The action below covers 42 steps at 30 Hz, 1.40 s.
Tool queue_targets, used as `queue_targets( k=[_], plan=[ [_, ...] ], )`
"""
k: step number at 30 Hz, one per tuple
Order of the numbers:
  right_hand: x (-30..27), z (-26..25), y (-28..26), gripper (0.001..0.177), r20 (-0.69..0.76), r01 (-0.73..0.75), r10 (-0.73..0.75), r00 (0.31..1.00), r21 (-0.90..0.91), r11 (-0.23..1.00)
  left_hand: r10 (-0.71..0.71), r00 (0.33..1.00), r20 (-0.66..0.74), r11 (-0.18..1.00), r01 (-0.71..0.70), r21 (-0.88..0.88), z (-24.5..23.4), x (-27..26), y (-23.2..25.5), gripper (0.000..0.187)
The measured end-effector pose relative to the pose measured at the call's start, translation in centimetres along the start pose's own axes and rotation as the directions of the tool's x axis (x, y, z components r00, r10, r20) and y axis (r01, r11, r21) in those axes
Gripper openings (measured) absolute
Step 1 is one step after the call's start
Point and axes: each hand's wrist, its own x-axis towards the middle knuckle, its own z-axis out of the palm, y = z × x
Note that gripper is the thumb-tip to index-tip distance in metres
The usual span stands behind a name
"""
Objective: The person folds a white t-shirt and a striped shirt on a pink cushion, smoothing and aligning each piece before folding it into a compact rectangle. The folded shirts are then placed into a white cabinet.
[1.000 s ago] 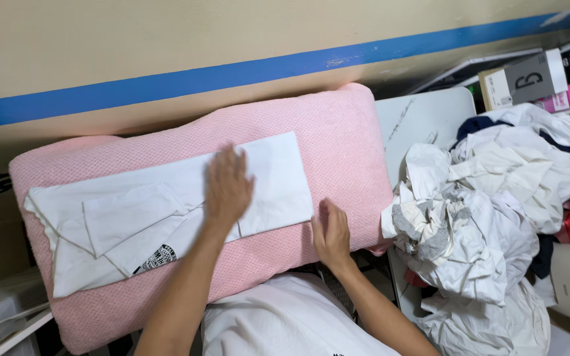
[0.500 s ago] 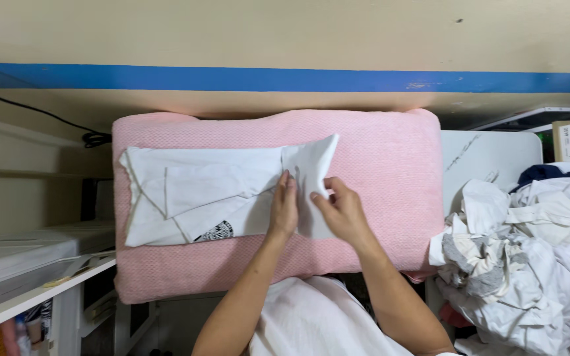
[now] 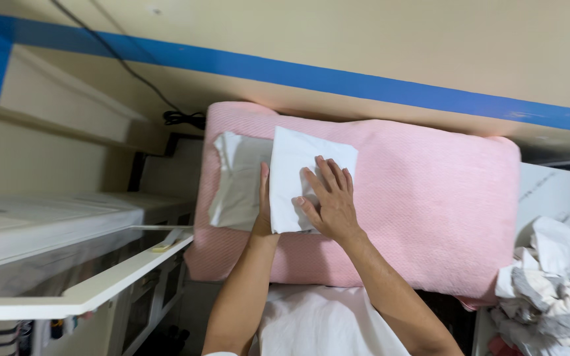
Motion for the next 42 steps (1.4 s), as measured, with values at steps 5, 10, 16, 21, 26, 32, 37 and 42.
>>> queue_targets(
  k=[5,10,16,21,26,32,37,42],
  plan=[
    [1.6,4.8,-4.7,0.061,0.073,0.079,-0.074,0.995,-0.06,0.995,0.045,0.998,0.04,0.999,-0.045,0.0,-4.0,-2.1,6.5,0.081],
    [3.4,8.9,-8.0,0.06,0.136,0.11,-0.088,0.987,-0.164,0.98,0.02,0.922,-0.388,0.887,0.163,0.432,-5.4,-4.2,12.4,0.066],
    [3.0,10.0,-8.4,0.06,0.189,0.079,-0.046,0.981,-0.171,0.982,0.466,0.875,-0.13,0.076,0.107,0.991,-5.7,-5.9,11.2,0.031],
    [2.6,10.1,-7.8,0.06,0.193,0.136,-0.107,0.975,-0.147,0.98,0.502,0.844,-0.188,-0.14,0.294,0.945,-6.6,-5.8,10.2,0.029],
    [-0.1,9.1,-4.9,0.065,0.042,-0.023,0.032,0.999,-0.203,0.979,0.57,0.821,0.036,-0.498,0.31,0.81,-7.2,-5.4,8.3,0.044],
    [-4.4,7.0,-0.3,0.057,-0.316,-0.428,0.47,0.824,0.195,0.882,0.314,0.785,0.535,-0.693,-0.196,0.694,-2.4,-2.9,4.5,0.038],
    [-8.6,6.2,-1.7,0.035,-0.074,-0.717,0.81,0.582,0.423,0.554,0.035,0.847,0.53,-0.628,-0.394,0.672,4.6,4.3,2.6,0.034],
    [-10.9,5.4,-3.4,0.05,-0.227,-0.474,0.525,0.82,0.244,0.846,-0.293,0.905,0.308,-0.665,-0.424,0.614,8.1,10.9,1.1,0.038]
  ],
)
